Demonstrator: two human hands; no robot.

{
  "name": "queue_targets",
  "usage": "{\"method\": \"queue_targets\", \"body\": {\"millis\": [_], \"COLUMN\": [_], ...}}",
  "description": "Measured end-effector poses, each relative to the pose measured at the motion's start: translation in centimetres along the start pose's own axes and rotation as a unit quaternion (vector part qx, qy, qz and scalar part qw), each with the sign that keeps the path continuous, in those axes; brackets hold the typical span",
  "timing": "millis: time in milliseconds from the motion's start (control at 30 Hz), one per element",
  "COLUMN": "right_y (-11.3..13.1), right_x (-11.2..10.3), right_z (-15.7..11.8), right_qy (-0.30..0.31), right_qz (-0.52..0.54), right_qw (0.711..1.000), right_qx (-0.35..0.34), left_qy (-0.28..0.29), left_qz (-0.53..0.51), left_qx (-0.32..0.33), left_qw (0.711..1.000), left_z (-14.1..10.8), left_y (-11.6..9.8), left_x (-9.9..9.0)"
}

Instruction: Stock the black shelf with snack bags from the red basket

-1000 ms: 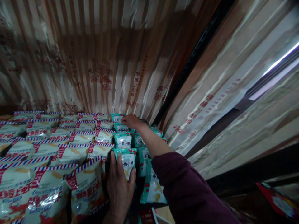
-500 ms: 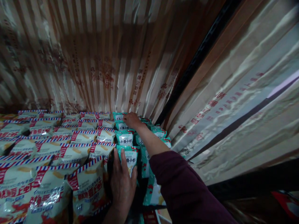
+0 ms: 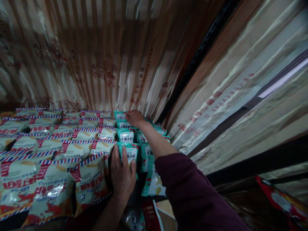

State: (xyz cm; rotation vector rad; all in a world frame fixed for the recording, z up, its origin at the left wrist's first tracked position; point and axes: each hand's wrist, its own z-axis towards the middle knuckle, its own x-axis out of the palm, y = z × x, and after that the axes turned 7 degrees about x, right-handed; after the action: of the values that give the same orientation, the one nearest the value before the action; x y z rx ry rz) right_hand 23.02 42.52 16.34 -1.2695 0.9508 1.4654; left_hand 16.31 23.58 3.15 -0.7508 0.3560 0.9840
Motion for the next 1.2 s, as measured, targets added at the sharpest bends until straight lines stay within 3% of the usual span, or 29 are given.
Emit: {"method": "queue_targets", "body": {"millis": [300,433,533,700,800,933,1000,1100,1200], "right_y": [0.3,0.9,1.9,4.5,6.5,8.9,9.7,10.2,10.0], "right_x": [-4.3,-5.9,-5.9,-2.9,0.3,5.0,7.1,9.4,10.8], "right_z": [-3.7,-7.6,-12.0,-21.4,-27.2,-33.5,-35.9,-38.3,-39.4], "right_qy": [-0.101,-0.158,-0.199,-0.222,-0.245,-0.233,-0.23,-0.23,-0.209], "right_qz": [0.128,0.178,0.227,0.358,0.418,0.44,0.435,0.433,0.442], "right_qw": [0.987,0.971,0.953,0.906,0.875,0.865,0.867,0.853,0.851], "right_qx": [0.008,-0.026,-0.027,-0.041,0.011,0.065,0.086,0.177,0.192], "left_qy": [-0.01,-0.022,0.0,0.013,0.035,0.082,0.106,0.138,0.166], "left_qz": [-0.003,-0.01,-0.003,0.006,-0.005,0.019,0.031,0.047,0.051], "left_qx": [0.015,0.034,0.06,0.097,0.124,0.146,0.147,0.134,0.129], "left_qw": [1.0,0.999,0.998,0.995,0.992,0.986,0.983,0.98,0.976], "left_z": [-0.4,-1.0,-1.9,-4.0,-5.5,-7.5,-8.1,-8.2,-7.7], "left_y": [0.2,-0.2,-0.9,-1.4,-0.9,-0.1,0.0,-0.4,-0.9], "left_x": [-0.4,-1.1,-2.2,-4.1,-4.7,-5.0,-5.3,-5.9,-6.3]}}
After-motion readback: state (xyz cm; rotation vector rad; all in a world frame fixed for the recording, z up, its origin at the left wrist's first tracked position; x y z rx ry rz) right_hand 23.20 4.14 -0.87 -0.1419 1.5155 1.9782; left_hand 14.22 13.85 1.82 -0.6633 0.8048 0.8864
